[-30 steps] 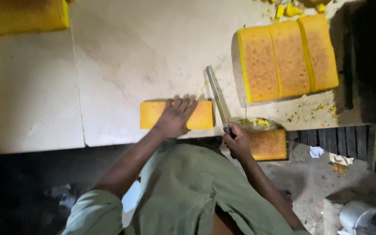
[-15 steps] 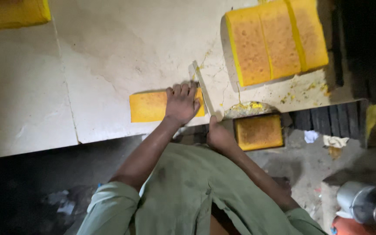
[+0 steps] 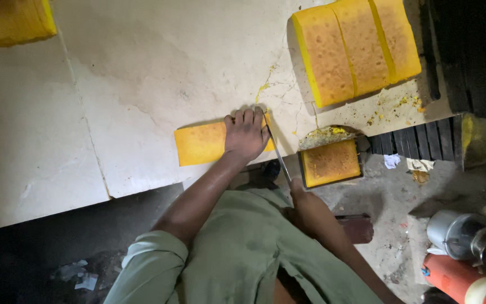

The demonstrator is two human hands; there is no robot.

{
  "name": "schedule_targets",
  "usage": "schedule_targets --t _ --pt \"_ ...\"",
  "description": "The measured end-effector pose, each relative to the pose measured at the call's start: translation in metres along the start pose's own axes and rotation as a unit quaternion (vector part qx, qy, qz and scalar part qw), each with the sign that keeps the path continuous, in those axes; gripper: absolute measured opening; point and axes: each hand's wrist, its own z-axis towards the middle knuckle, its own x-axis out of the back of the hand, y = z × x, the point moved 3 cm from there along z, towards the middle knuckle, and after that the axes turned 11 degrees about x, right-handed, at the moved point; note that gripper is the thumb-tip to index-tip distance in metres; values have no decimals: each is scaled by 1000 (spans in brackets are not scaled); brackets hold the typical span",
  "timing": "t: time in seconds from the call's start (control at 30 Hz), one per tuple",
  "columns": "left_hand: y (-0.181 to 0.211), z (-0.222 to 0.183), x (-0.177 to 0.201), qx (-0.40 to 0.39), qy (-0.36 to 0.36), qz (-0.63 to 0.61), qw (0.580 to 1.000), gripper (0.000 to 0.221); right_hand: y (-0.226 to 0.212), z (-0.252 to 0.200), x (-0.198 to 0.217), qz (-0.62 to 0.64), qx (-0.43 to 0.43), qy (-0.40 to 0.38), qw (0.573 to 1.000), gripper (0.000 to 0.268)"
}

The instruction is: The person removes a yellow rectangular food block from a metal tray, places it on a white work surface, and uses a long knife to slice it into smaller rectangular pieces. The person repeatedly cuts the block into uniform strips and stacks them on the left side of the table.

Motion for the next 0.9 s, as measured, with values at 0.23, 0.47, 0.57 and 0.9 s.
schedule_targets --t 0.23,0.47,0.57,0.9 --pt "-7 -7 -13 -19 -11 -47 999 64 16 73 -14 -92 136 188 968 66" --pt "-8 -13 -7 -16 99 20 995 67 -30 100 39 -36 -12 80 996 70" --pt "-10 -11 -9 13 8 24 1000 68 -33 36 18 -17 92 91 991 79" --pt "-18 -11 -15 -8 24 -24 999 70 30 105 -22 -63 63 112 990 75"
